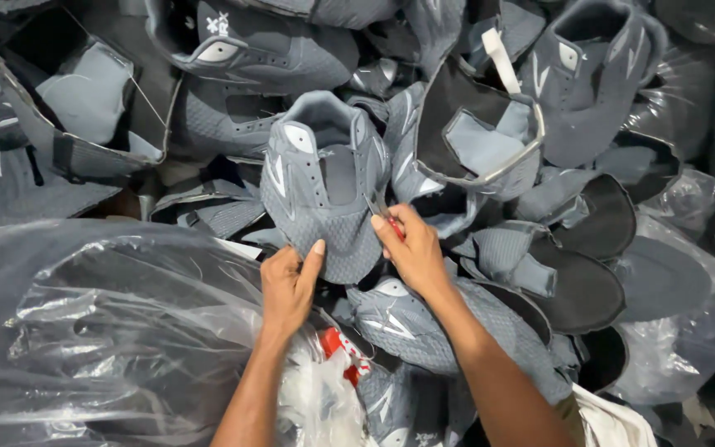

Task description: The person trims excess fabric and threads from shoe uppers using handheld snips.

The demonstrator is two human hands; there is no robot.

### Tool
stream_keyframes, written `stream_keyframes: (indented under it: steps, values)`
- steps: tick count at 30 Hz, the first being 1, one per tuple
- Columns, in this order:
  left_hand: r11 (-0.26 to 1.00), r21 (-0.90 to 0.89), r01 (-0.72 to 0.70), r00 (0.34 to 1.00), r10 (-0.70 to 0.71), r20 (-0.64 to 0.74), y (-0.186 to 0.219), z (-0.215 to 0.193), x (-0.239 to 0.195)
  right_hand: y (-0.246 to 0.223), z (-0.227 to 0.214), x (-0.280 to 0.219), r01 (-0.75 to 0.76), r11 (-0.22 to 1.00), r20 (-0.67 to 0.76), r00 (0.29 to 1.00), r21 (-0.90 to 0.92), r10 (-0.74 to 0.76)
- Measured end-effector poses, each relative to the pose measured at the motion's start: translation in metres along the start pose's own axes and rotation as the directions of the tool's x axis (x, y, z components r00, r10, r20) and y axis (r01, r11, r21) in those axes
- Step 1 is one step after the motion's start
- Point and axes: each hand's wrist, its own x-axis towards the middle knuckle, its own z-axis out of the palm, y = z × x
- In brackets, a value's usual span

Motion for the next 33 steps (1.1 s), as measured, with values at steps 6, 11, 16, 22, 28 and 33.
stream_keyframes:
  steps: [6, 11, 16, 22, 28, 33]
  values:
    - [0.998, -0.038, 0.058, 0.998, -0.058, 0.004, -0.006, -0.001, 0.005, 0.014, 0.017, 0.005, -0.022, 0.999, -0.075, 0.997, 0.029, 0.024]
    - [0.992, -0.009, 0.128, 0.992, -0.128, 0.006, -0.016, 0.002, 0.004, 0.001, 0.018, 0.009, 0.005, 0.999, -0.098, 0.995, 0.038, -0.001]
    - [0.970, -0.164, 0.180, 0.982, -0.167, 0.088, -0.005, -0.003, 0.009, -0.004, 0.023, 0.011, 0.160, 0.970, -0.097, 0.979, -0.180, -0.180]
    - [0.964, -0.136, 0.229, 0.971, -0.216, 0.099, -0.018, -0.002, 0.007, -0.018, 0.017, 0.011, 0.236, 0.956, -0.052, 0.967, -0.175, -0.248]
    - [0.951, -0.147, 0.273, 0.961, -0.261, 0.095, -0.018, -0.002, 0.008, 0.003, 0.010, 0.009, 0.104, 0.987, -0.084, 0.990, -0.123, -0.115]
    - [0.944, -0.137, 0.301, 0.953, -0.292, 0.087, -0.027, 0.002, 0.005, 0.011, 0.010, 0.013, -0.057, 0.998, -0.049, 0.997, 0.003, 0.057]
